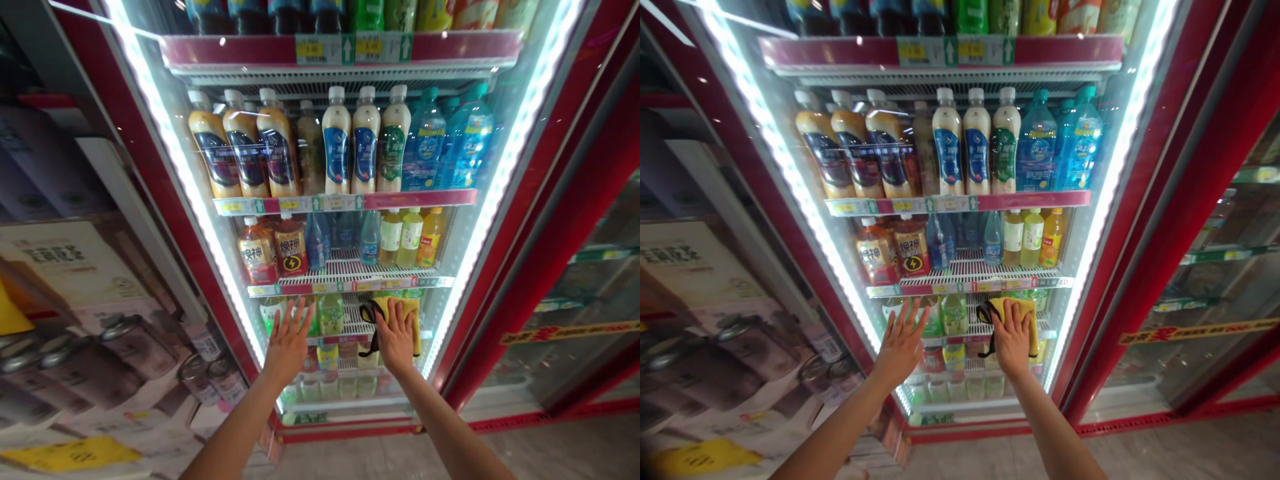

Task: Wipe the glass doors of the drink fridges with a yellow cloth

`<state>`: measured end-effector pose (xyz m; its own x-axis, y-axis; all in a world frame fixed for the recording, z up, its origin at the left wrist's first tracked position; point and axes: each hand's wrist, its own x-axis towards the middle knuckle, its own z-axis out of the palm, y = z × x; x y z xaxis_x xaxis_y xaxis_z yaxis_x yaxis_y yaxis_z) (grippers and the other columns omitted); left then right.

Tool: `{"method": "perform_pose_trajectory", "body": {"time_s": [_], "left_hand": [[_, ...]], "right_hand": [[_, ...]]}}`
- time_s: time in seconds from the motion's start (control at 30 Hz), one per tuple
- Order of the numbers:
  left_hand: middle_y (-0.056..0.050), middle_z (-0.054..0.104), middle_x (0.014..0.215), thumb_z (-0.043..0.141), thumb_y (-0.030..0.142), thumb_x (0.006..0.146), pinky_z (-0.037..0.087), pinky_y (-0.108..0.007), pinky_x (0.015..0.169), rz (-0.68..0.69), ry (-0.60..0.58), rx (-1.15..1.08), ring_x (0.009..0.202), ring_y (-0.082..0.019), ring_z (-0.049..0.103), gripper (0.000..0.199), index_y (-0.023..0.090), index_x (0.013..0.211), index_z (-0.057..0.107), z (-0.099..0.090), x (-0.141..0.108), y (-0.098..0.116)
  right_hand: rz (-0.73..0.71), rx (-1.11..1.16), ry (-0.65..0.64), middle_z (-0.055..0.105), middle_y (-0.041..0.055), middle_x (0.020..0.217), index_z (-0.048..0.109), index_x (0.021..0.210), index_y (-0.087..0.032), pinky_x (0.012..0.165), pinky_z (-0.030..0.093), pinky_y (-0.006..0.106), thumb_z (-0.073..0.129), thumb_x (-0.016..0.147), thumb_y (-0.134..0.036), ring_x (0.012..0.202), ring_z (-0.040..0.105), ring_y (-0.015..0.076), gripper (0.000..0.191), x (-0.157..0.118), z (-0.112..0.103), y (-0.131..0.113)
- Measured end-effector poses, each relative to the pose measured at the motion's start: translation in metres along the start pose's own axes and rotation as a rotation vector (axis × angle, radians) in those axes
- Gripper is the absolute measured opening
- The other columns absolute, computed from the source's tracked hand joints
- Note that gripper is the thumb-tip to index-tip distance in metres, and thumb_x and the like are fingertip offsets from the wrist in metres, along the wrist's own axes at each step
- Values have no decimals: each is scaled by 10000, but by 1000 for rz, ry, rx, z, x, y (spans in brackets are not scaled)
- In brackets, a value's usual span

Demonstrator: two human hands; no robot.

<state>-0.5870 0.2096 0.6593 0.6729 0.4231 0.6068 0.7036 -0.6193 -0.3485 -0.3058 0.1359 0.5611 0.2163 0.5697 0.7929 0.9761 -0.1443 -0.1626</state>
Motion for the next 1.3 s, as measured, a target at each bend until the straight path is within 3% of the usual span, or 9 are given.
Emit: {"method": "perform_pose_trajectory", "body": {"time_s": [0.1, 0.23, 0.4, 0.6, 0.73, 0.87, 0.97, 1.1, 1.3], "left_hand": [[-87, 126, 1717, 637, 301, 854, 67, -517, 1300, -7, -13, -6, 1592, -314, 73, 912, 230, 1636, 175, 0, -4, -12], [-73, 126, 1718, 627, 273, 858, 87, -521, 1299, 21, -31, -10, 1592, -309, 66, 898, 241, 1636, 179, 4, -8, -17], [-55, 130, 1717, 581, 264, 895, 96, -533, 1298, 41, -62, -39, 1591, -294, 94, 864, 259, 1639, 141, 6, -15, -24], [-48, 127, 1712, 617, 237, 872, 90, -558, 1295, 15, -92, -78, 1588, -301, 107, 878, 297, 1630, 178, 5, -31, -50], [-35, 175, 1699, 604, 202, 878, 101, -550, 1296, 2, -114, -96, 1584, -286, 141, 820, 321, 1611, 257, 3, -40, -65], [-12, 212, 1690, 569, 174, 890, 129, -553, 1292, 0, -133, -92, 1577, -275, 180, 803, 350, 1606, 253, 1, -48, -80], [-9, 193, 1697, 569, 166, 882, 155, -560, 1283, -22, -142, -86, 1580, -280, 161, 827, 355, 1610, 228, 2, -55, -89], [-21, 167, 1704, 578, 151, 862, 162, -569, 1279, -65, -147, -117, 1585, -294, 132, 852, 348, 1613, 227, 5, -65, -94], [-5, 189, 1701, 569, 174, 880, 153, -561, 1284, -85, -189, -137, 1582, -288, 161, 774, 347, 1590, 315, 8, -77, -101]], "right_hand": [[112, -6, 27, 307, 149, 1671, 575, 1438, -279, 1182, 212, 691, 541, 958, -231, 1564, 187, 392, 484, 27, 5, -47], [-40, 36, -32, 441, 102, 1609, 595, 1414, -362, 1206, 126, 693, 592, 940, -230, 1509, 334, 368, 492, 18, 25, -98], [-161, 66, -93, 552, 47, 1532, 660, 1327, -372, 1254, 105, 600, 589, 955, -224, 1437, 459, 286, 407, -24, 24, -76], [161, 25, 39, 248, 175, 1687, 570, 1443, -231, 1194, 214, 677, 520, 985, -237, 1577, 140, 381, 461, 33, 8, -114], [13, 25, -8, 363, 115, 1652, 576, 1436, -333, 1212, 114, 698, 572, 952, -203, 1557, 233, 357, 501, 40, 15, -151], [-149, 19, -107, 477, 47, 1591, 603, 1397, -382, 1251, 114, 620, 588, 949, -190, 1493, 386, 287, 487, 9, 10, -120], [-73, -9, -93, 374, 63, 1652, 597, 1411, -341, 1245, 145, 623, 561, 962, -199, 1537, 301, 306, 472, 8, 1, -104], [32, -16, -17, 251, 107, 1697, 548, 1467, -306, 1215, 156, 676, 528, 981, -226, 1579, 149, 362, 493, 36, 6, -148], [-357, 47, -144, 465, -18, 1599, 539, 1443, -421, 1263, -10, 595, 531, 1008, -238, 1498, 365, 234, 472, 20, 22, -184]]}}
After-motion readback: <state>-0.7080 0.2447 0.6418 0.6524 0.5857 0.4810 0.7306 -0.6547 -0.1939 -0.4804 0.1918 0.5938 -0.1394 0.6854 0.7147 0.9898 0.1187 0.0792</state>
